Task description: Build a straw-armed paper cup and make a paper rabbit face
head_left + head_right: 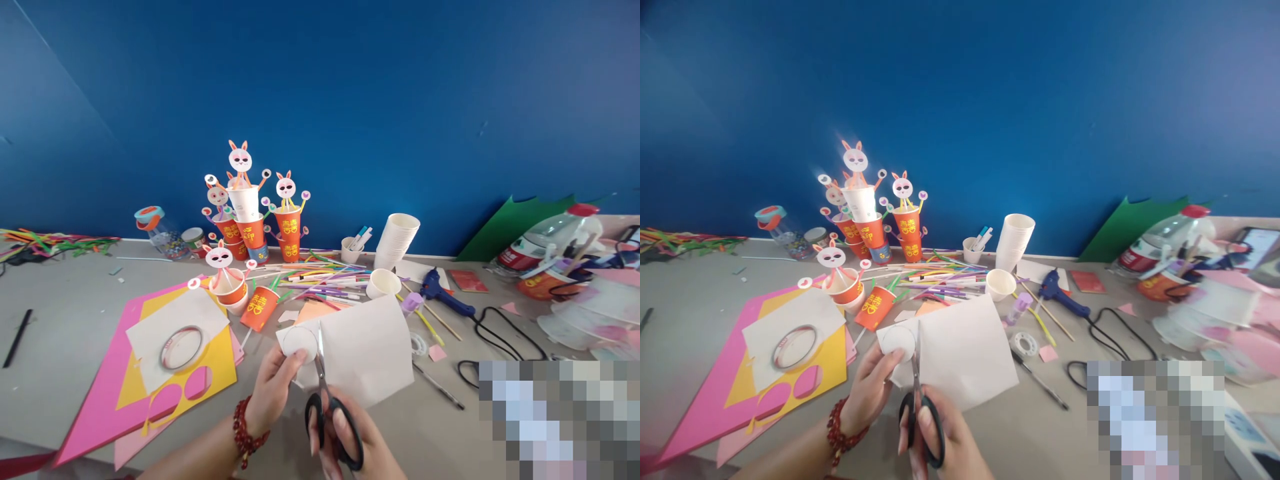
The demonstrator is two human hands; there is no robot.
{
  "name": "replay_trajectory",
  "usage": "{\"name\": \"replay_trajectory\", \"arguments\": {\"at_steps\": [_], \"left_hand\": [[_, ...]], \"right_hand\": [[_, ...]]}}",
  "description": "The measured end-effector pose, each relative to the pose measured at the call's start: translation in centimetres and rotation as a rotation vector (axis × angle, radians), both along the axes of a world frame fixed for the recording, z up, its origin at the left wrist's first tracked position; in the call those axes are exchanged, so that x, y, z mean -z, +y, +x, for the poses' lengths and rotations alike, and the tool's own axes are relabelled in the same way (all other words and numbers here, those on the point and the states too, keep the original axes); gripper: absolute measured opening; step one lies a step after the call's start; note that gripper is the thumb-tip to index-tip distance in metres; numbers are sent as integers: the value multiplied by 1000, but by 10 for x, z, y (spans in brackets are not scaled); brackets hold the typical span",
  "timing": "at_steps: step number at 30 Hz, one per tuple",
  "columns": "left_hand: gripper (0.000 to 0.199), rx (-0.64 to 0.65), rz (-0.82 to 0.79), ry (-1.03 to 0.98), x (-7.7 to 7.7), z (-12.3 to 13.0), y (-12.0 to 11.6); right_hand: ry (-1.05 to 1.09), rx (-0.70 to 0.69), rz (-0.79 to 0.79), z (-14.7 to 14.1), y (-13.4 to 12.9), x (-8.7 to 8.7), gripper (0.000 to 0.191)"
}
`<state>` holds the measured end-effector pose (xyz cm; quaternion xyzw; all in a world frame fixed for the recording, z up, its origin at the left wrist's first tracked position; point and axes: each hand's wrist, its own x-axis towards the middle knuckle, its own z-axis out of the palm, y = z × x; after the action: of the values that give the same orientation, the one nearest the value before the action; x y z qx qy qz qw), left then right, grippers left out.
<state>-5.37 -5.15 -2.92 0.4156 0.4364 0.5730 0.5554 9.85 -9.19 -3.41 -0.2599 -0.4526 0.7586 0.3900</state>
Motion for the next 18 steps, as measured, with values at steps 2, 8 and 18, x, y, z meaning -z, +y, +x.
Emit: {"name": "replay_trajectory", "arguments": {"at_steps": [2, 8, 18], "left_hand": [[29, -6, -9, 15, -5, 0, 0], [32, 9, -5, 9, -13, 2, 0], [29, 13, 58, 37, -15, 5, 2]], "right_hand": [[-3, -16, 25, 2, 0, -1, 55], [-21, -49, 20, 7, -1, -3, 62], [-20, -41, -16, 5, 1, -11, 63]]}}
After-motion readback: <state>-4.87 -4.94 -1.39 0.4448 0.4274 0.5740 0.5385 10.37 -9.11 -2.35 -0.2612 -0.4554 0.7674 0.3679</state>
